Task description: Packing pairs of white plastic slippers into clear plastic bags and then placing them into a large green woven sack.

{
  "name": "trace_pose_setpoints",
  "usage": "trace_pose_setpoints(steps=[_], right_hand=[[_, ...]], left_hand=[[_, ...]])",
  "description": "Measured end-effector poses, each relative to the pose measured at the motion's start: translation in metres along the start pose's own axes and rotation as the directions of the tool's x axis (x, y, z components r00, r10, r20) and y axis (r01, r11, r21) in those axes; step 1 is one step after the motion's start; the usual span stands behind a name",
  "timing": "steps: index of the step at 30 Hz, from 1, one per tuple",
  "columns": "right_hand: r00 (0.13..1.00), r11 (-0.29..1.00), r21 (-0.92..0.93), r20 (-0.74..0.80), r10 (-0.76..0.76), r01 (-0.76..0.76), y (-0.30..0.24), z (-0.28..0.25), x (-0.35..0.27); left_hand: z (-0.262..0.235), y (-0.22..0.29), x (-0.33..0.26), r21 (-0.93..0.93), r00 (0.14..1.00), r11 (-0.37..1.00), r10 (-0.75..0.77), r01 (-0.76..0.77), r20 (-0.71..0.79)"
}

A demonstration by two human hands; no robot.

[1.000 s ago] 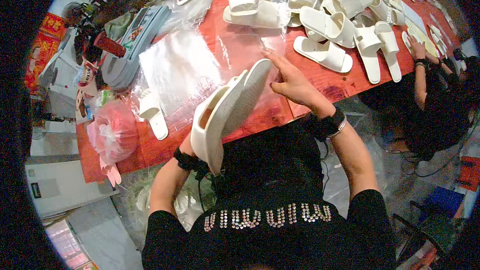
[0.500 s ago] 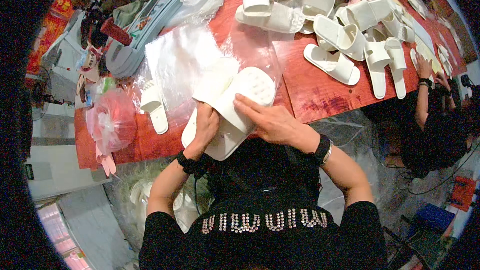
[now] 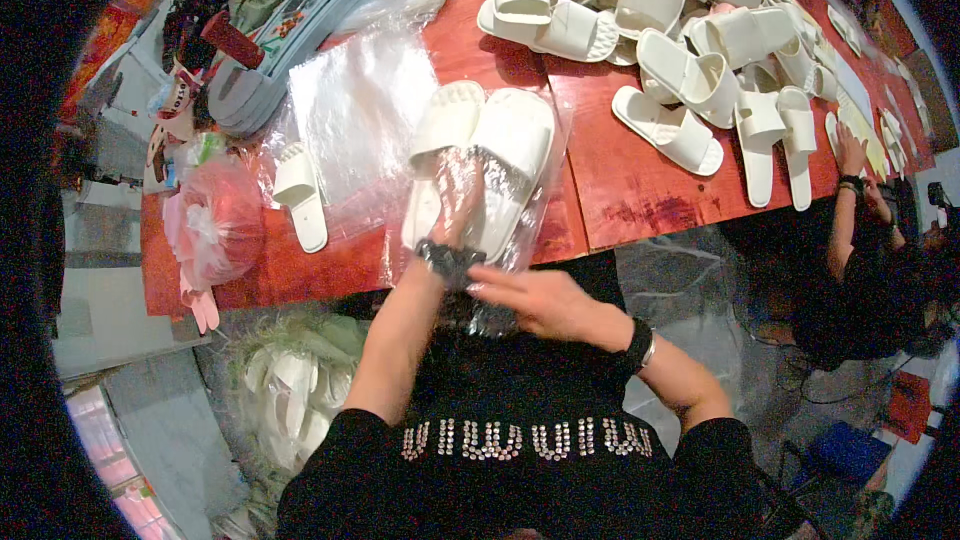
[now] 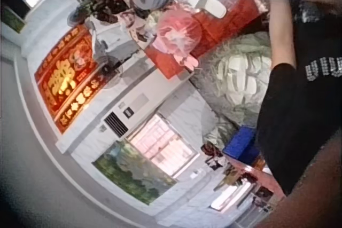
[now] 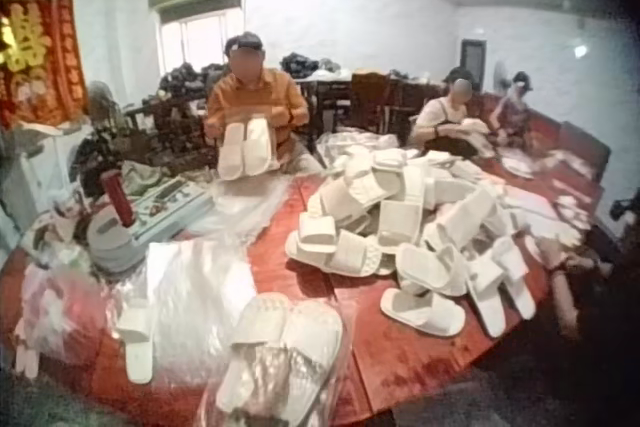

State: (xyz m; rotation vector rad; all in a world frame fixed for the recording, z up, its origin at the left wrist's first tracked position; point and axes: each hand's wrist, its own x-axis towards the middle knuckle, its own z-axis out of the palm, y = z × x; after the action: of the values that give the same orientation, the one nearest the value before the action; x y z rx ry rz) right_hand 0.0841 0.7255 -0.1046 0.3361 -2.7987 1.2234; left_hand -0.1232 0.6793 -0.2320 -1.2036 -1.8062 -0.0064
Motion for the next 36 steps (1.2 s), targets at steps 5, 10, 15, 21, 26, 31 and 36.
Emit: trace_pose_setpoints(steps=[5,10,15,21,26,31,36], right_hand=[[0.97,0.957,-0.196,-0.163,0.182,-0.213,0.029,0.009,-0.046],[0.944,0.959,-0.149,-0.268,0.194,-0.239,0.031,0.017,-0.062],[0.919,0.952,-0.09,-0.304,0.252,-0.291,0.03,0.026,-0.057],[0.846,0.915,-0.074,-0.418,0.332,-0.396,0.035,0.018,-0.082],[0.84,0.895,-0.141,-0.432,0.33,-0.424,0.039,0.015,-0.084],[0.817,0.876,-0.168,-0.472,0.331,-0.452,0.046,0.002,-0.087],[0.787,0.84,-0.188,-0.497,0.365,-0.509,0.053,0.002,-0.102]], left_hand=[[-0.016,0.011,0.022,-0.434,0.465,0.247,-0.078,0.866,0.882],[-0.101,0.034,-0.006,-0.653,0.679,0.63,0.259,0.42,0.687],[-0.089,0.06,-0.013,-0.639,0.723,0.657,0.204,0.399,0.66],[-0.107,0.031,-0.009,-0.46,0.645,0.672,-0.035,0.581,0.764],[-0.084,0.007,-0.043,-0.518,0.675,0.512,-0.18,0.685,0.716],[-0.073,0.007,-0.037,-0.519,0.713,0.648,-0.055,0.558,0.699],[-0.093,0.016,-0.02,-0.511,0.646,0.609,-0.003,0.606,0.763]])
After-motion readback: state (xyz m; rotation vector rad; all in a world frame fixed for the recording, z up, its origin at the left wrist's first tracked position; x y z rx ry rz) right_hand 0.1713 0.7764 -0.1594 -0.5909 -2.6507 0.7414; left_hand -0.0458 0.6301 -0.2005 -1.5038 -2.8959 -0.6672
